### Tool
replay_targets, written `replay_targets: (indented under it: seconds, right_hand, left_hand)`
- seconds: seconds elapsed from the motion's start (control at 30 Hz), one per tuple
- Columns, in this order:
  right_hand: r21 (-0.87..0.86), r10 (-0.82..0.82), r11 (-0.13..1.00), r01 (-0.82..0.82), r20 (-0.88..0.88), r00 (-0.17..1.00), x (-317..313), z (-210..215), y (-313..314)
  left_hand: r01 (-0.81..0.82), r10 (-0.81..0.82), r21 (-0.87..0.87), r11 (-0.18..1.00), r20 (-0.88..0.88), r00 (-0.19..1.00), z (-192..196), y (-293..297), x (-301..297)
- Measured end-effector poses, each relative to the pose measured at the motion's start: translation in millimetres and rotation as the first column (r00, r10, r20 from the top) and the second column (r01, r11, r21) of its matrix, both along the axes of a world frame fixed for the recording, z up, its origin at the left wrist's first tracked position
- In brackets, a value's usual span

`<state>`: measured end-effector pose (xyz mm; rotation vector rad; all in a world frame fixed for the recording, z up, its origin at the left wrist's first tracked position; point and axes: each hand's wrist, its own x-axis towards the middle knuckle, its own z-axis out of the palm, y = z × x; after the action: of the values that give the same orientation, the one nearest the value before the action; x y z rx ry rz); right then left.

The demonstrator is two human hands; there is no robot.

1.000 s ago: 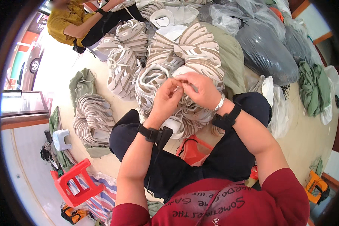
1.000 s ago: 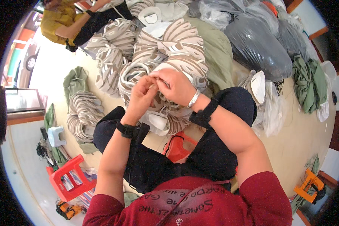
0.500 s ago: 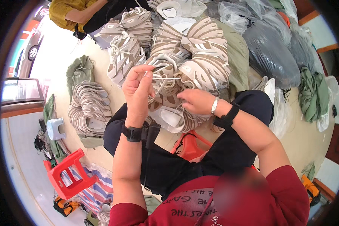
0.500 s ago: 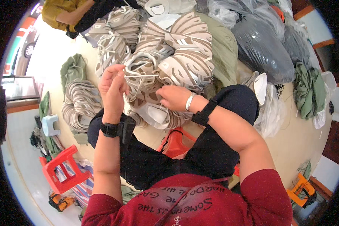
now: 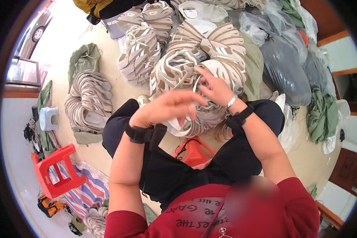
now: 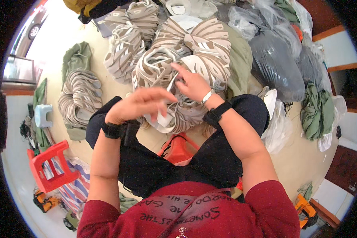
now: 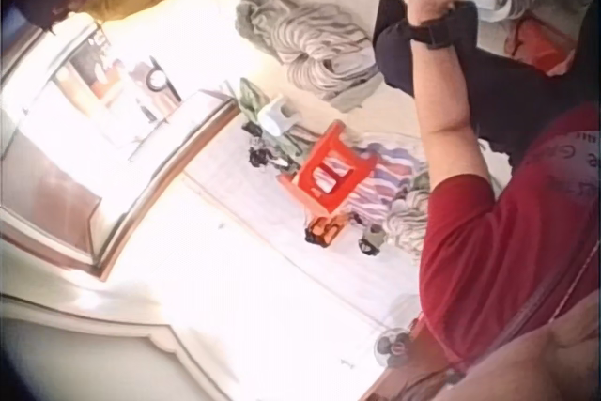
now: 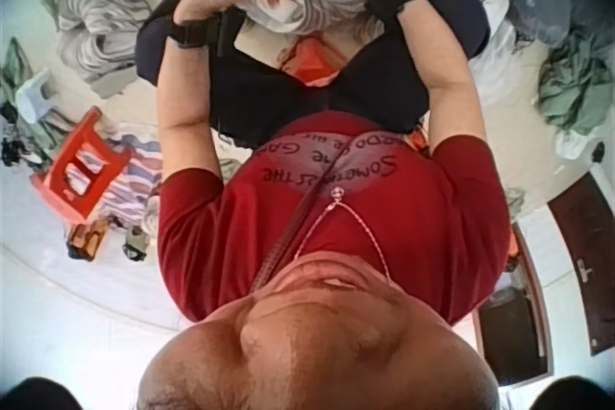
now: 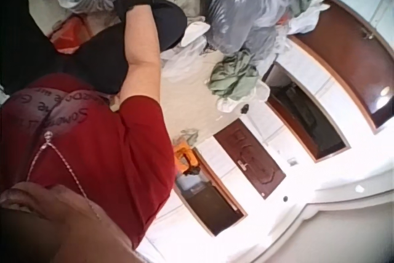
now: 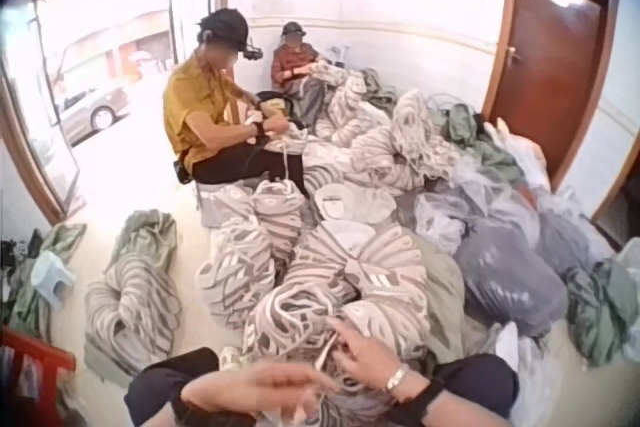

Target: The recorder is inserting laces into several shoe uppers while sitting on the floor in a manufacturing or assembly area.

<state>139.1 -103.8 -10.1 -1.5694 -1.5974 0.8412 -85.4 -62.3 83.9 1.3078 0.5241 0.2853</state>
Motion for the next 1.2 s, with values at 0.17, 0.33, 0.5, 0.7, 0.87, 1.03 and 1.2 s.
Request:
replay_targets:
  seconds: [0.17,0.33,0.5,0.7,0.87,1.03,1.2]
  right_hand:
    - [-0.176,0.51,0.86,-0.478,0.282,0.813,-8.6,-11.3,-11.6]
    - [-0.398,0.702,0.694,-0.599,0.193,0.685,-31.2,0.3,-32.9]
    - [-0.264,0.528,0.84,-0.474,0.198,0.826,-26.2,6.5,-35.6]
    - [-0.289,0.485,0.865,-0.411,0.267,0.832,-21.0,2.7,-26.6]
    - [-0.376,0.536,0.823,-0.426,0.265,0.801,-18.9,-5.3,-32.0]
    - [-0.299,0.429,0.893,-0.338,0.329,0.841,-5.3,-19.7,-36.5]
    - [-0.502,0.375,0.849,-0.162,0.358,0.855,8.9,14.1,-22.1]
  left_hand:
    - [0.104,-0.037,0.263,0.959,-0.246,0.969,-34.2,-7.8,5.4]
    - [-0.144,0.471,0.723,0.676,-0.274,0.839,-49.2,10.0,3.9]
    - [-0.084,0.559,0.811,0.579,-0.32,0.764,-60.7,7.8,18.2]
    - [-0.004,0.576,0.956,0.294,-0.173,0.799,-58.8,8.8,35.2]
    - [0.097,0.616,0.915,0.391,-0.339,0.711,-60.5,16.6,44.3]
    - [0.118,0.635,0.894,0.432,-0.395,0.664,-65.5,23.9,49.7]
    - [0.126,0.648,0.894,0.429,-0.402,0.647,-67.6,25.7,38.8]
